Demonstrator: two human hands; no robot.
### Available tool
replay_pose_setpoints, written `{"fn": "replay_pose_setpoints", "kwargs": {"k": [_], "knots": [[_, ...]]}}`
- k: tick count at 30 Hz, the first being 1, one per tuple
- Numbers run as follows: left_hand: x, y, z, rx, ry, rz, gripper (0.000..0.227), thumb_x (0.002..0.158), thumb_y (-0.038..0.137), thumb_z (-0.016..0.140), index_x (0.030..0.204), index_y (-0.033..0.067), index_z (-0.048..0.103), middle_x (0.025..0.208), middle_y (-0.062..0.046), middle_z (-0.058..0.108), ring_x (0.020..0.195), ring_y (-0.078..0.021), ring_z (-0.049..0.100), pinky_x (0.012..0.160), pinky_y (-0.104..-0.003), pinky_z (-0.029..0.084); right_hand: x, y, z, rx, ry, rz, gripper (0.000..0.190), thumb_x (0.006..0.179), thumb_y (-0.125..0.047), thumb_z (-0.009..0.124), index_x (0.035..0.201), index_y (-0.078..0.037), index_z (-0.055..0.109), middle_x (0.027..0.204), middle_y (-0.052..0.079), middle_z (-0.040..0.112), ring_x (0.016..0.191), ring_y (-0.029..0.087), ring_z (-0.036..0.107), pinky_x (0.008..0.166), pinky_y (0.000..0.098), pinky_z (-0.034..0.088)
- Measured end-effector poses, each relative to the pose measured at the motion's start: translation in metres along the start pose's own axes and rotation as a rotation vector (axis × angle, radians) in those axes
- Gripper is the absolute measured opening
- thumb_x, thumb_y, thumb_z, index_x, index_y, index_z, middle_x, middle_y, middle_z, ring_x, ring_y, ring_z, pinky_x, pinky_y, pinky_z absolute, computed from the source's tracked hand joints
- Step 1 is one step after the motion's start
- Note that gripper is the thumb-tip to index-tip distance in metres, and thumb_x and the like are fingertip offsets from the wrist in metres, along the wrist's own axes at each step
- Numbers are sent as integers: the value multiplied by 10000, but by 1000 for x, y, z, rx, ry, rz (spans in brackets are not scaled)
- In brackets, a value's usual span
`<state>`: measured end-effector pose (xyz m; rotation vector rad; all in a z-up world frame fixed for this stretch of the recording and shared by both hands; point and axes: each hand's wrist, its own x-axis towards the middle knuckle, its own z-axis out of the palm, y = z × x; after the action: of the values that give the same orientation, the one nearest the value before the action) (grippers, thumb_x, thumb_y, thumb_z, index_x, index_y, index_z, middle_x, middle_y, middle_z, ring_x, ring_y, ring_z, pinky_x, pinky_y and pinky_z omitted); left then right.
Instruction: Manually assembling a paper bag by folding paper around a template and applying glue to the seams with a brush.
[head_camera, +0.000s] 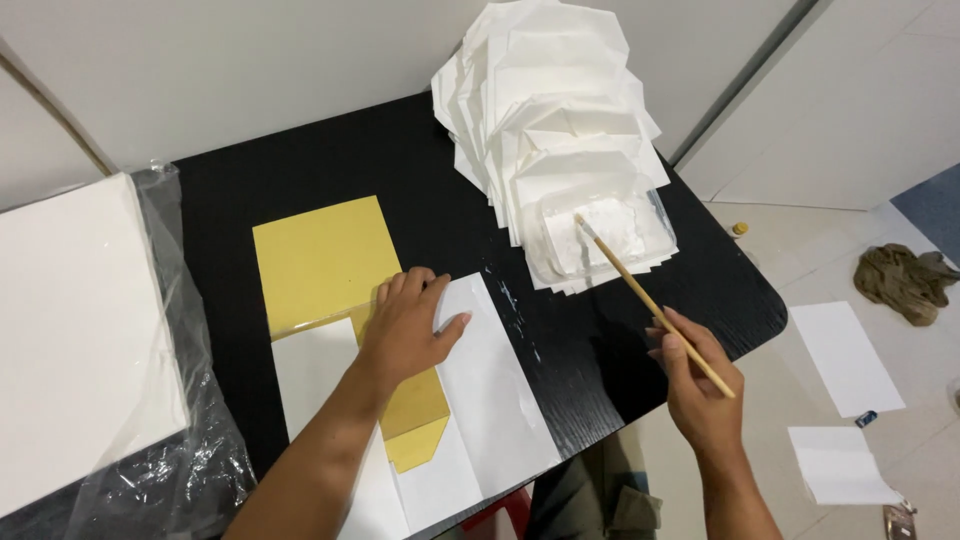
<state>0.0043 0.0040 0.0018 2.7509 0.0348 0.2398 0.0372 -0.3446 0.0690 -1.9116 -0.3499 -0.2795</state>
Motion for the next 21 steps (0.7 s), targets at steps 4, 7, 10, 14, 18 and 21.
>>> {"fn": "replay_pose_setpoints", "kwargs": {"k": [4, 7, 10, 14, 18, 21], "knots": [[-1, 2, 0, -25, -2, -29, 588, 951, 572, 543, 1345, 144, 635, 1204, -84, 558, 1112, -310, 519, 1018, -474, 374, -4, -2, 1, 41, -1, 236, 494, 943, -84, 672, 1424, -7, 586, 1187, 125, 681, 1063, 215, 725, 909, 301, 612], [0, 7, -8, -72, -35, -65, 612, 943, 585, 550, 1362, 142, 604, 1232, -82, 552, 1158, -309, 508, 1058, -482, 340, -8, 6, -3, 97, -19, 219, 473, 933, -59, 673, 1398, -5, 599, 1166, 126, 664, 1030, 240, 738, 846, 331, 647], [-2, 10, -12, -121, 34, -40, 673, 939, 582, 578, 1402, 94, 574, 1238, -104, 544, 1174, -321, 528, 1067, -492, 355, -11, 6, 1, 177, 22, 161, 385, 1010, -112, 606, 1368, 32, 605, 1016, 217, 714, 820, 248, 717, 721, 297, 608], [-1, 14, -18, -217, 43, -83, 697, 925, 563, 608, 1448, 110, 530, 1313, -111, 523, 1222, -333, 530, 1048, -506, 396, -4, -4, 14, 140, 97, 139, 270, 1047, -111, 586, 1216, 78, 680, 1015, 215, 732, 853, 242, 742, 721, 289, 636], [-1, 10, -14, -161, 19, -83, 766, 944, 588, 531, 1518, 85, 462, 1424, -131, 509, 1298, -356, 461, 1099, -507, 335, 5, -3, 22, 165, 150, 156, 212, 1068, -107, 583, 1161, 57, 680, 901, 179, 701, 790, 220, 726, 680, 267, 612], [-2, 9, -13, -93, -16, -58, 766, 950, 601, 496, 1514, 84, 471, 1366, -111, 542, 1230, -351, 477, 1068, -498, 338, 9, -3, 22, 172, 152, 179, 161, 1052, -101, 622, 1124, 32, 678, 832, 151, 692, 726, 178, 692, 655, 242, 592]]}}
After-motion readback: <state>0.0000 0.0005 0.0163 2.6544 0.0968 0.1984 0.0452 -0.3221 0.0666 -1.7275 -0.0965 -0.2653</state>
